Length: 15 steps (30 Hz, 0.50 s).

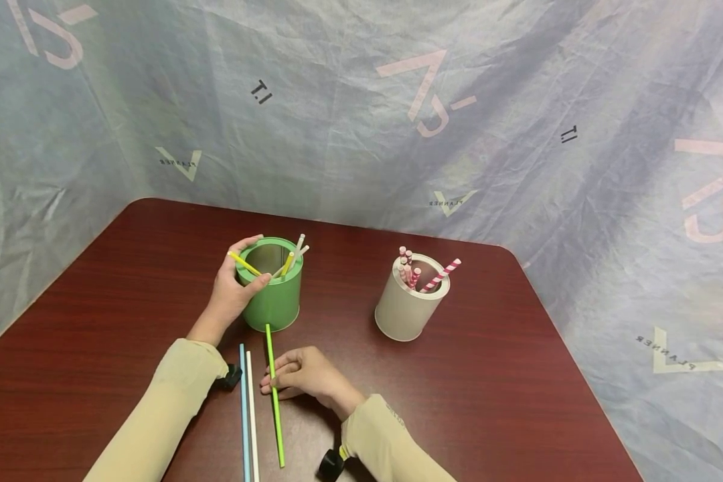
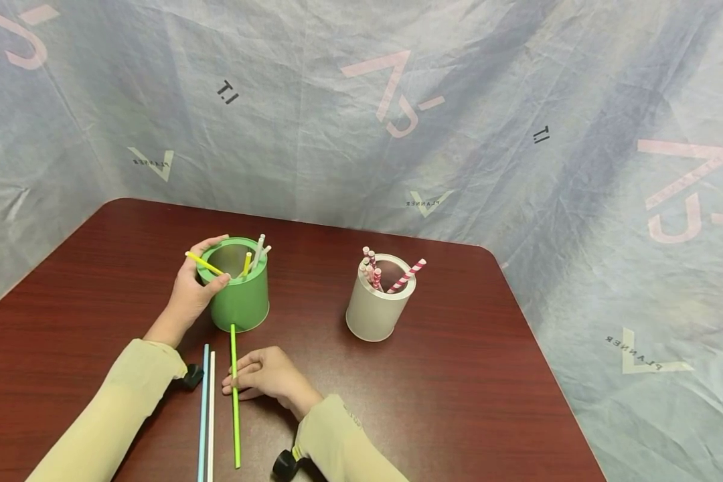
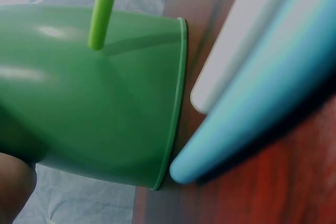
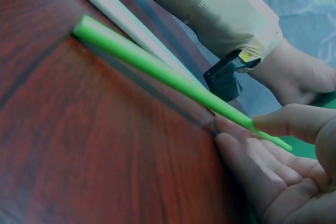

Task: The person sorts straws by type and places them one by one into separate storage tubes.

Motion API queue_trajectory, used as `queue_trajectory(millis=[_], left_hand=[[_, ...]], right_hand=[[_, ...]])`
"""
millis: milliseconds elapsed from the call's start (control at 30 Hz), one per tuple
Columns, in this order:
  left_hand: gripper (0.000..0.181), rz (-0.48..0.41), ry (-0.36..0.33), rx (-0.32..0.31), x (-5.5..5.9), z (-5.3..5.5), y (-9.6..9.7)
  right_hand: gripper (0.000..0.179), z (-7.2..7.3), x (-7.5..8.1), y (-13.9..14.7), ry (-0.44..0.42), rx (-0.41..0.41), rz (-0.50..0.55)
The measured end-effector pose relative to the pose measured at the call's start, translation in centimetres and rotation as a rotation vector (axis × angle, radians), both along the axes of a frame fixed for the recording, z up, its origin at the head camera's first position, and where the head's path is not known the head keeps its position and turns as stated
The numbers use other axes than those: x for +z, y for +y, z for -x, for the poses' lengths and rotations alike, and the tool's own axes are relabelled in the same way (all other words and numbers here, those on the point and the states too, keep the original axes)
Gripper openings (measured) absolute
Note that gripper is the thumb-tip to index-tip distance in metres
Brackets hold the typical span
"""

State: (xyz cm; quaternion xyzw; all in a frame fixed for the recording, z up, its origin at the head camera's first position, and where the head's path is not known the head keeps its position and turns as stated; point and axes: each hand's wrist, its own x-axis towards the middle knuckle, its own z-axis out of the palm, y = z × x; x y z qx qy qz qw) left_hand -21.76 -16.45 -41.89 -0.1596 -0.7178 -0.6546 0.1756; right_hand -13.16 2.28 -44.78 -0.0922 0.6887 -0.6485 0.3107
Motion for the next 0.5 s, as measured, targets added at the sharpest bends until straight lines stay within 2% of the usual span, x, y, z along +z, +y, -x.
queue_trajectory(millis=[233,500], left_hand=[[0.069,-0.004,0.016,-0.005,-0.06,0.04,0.03],[0.068,-0.011,0.011,-0.015,-0.21,0.12,-0.04]], right_hand=[[0.023,-0.39,-0.06,0.15,0.014,0.011,0.071],[0.027,-0.63,0.81,0.15,0.05,0.0,0.104]])
